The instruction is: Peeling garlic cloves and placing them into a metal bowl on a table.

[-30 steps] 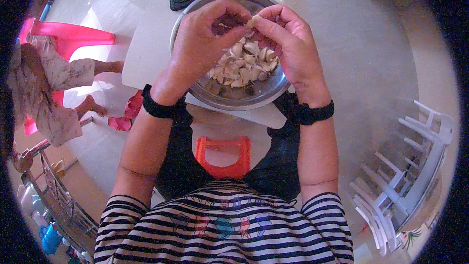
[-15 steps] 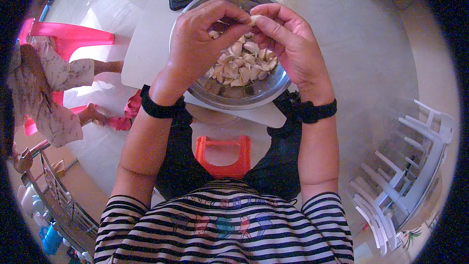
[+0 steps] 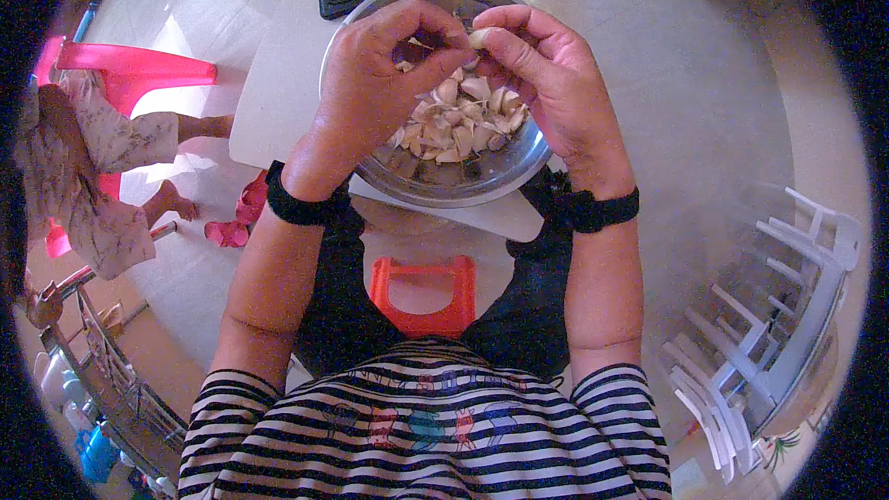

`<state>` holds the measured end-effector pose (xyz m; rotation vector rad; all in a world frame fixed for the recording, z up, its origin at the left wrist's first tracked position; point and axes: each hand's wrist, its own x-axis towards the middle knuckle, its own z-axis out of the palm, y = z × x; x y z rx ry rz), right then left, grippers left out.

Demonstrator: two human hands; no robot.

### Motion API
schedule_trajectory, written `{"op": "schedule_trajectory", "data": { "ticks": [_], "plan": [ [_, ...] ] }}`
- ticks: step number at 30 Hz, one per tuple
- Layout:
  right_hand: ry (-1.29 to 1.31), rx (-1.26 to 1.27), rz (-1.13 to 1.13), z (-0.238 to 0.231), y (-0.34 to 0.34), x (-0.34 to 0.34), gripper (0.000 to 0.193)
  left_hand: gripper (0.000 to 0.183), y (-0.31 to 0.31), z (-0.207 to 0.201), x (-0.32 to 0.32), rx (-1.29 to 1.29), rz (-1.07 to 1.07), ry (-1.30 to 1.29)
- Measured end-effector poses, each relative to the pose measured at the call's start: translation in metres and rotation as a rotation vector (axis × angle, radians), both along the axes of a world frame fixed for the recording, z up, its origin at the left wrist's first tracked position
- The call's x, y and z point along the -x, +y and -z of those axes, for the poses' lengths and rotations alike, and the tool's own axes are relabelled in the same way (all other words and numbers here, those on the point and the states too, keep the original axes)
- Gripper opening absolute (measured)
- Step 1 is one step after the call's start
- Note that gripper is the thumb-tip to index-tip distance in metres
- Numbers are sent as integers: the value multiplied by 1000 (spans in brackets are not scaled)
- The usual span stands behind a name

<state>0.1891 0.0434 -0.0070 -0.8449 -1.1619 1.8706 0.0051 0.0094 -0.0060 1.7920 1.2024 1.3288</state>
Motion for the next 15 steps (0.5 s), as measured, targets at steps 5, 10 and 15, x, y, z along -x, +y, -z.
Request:
{"op": "schedule_trajectory", "data": {
  "ticks": [5,10,15],
  "plan": [
    [12,-9,-15,3,2,-3,20,14,-1,-2,-4,96,-5,-123],
    [14,-8,-30,2,1,-3,18,15,0,-2,1,112,34,-46],
    [35,33,-14,2,2,-3,15,12,-1,-1,2,179,84,-147]
  ]
}}
